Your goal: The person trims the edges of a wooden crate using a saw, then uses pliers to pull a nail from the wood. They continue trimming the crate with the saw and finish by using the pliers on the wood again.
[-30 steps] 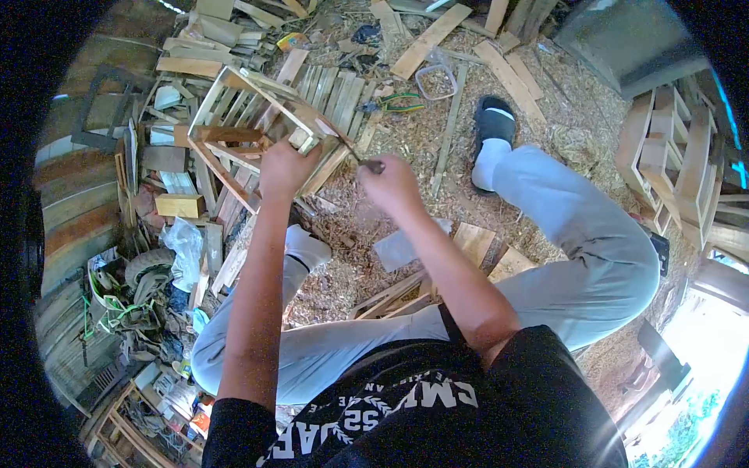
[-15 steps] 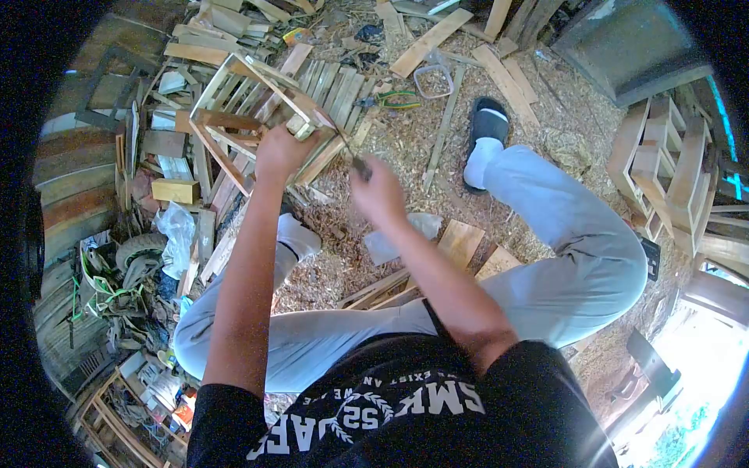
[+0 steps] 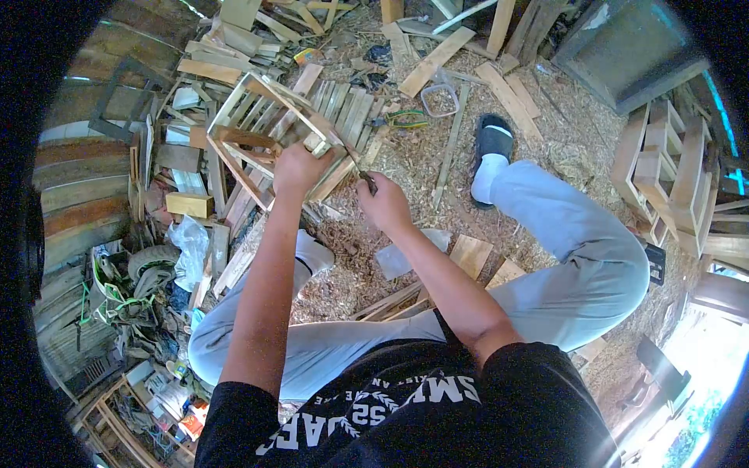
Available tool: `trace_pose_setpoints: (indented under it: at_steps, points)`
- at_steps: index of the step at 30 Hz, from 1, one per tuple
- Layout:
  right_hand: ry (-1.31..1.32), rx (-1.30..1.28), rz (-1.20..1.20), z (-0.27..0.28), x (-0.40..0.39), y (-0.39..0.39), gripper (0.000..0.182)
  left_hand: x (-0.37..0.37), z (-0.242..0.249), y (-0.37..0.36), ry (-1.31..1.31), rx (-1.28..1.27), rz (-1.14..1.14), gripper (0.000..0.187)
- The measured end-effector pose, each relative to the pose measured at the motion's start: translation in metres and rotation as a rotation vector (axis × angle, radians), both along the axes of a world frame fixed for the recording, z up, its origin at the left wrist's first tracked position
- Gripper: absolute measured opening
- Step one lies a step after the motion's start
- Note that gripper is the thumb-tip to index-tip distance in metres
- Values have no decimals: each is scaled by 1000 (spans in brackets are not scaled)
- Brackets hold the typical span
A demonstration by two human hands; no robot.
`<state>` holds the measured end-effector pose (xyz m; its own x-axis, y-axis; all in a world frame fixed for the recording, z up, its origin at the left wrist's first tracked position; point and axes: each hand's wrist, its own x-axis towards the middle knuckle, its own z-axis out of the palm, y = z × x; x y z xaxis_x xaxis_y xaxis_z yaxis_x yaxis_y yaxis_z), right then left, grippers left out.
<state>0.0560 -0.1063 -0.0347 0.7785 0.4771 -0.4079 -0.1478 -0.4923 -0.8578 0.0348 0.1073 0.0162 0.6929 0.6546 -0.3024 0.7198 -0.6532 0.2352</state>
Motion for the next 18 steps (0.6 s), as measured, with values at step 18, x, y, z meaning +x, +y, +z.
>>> trace_pose_setpoints:
  at_steps: [18]
  points:
    - [-56, -152, 64, 10, 2, 8, 40, -5, -20, 3, 13, 85, -76, 83]
